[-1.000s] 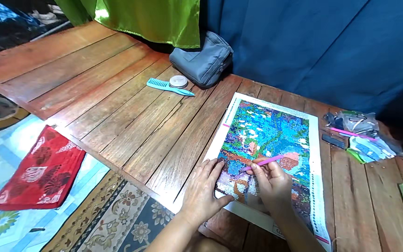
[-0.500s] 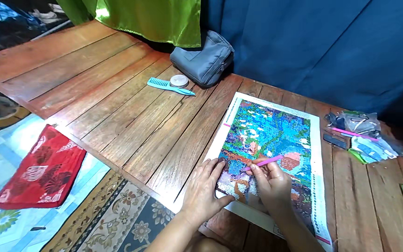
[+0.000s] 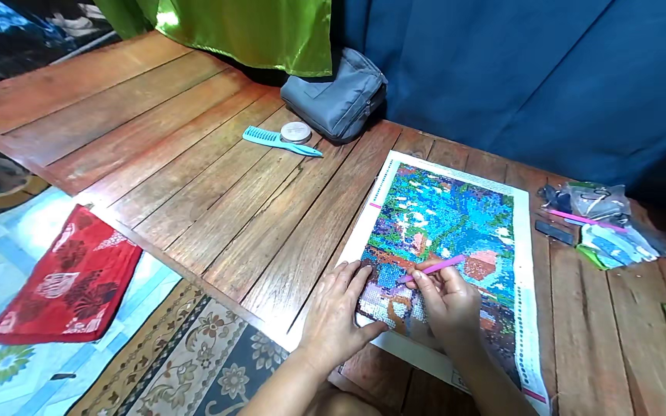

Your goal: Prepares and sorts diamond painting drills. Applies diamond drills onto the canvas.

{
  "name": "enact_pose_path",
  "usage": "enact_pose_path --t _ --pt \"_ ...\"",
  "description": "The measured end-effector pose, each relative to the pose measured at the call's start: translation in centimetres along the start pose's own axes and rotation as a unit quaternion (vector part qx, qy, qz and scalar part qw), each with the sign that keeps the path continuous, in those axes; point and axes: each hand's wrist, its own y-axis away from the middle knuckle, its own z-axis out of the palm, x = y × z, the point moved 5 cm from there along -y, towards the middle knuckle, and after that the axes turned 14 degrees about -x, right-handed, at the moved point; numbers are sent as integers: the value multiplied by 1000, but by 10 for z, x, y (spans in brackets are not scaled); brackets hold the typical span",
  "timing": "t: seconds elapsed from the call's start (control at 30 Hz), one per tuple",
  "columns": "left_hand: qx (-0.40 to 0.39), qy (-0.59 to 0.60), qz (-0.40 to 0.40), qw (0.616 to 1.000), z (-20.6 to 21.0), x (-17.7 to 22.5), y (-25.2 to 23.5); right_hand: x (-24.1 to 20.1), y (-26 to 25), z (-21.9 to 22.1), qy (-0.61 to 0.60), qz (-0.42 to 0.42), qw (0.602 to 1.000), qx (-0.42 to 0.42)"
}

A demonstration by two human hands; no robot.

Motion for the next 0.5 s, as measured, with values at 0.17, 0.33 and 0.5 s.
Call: enact_pose_path --t 0.17,0.33,0.5 --pt "-2 -1 -1 1000 -1 0 0 -2 -1 -1 7 -18 1000 -1" --pt "-2 3 -3 1000 -1 1 0 -2 -1 -1 10 -28 1000 0" --pt "-6 4 -7 1000 0 0 0 -1 -1 -1 15 -27 999 4"
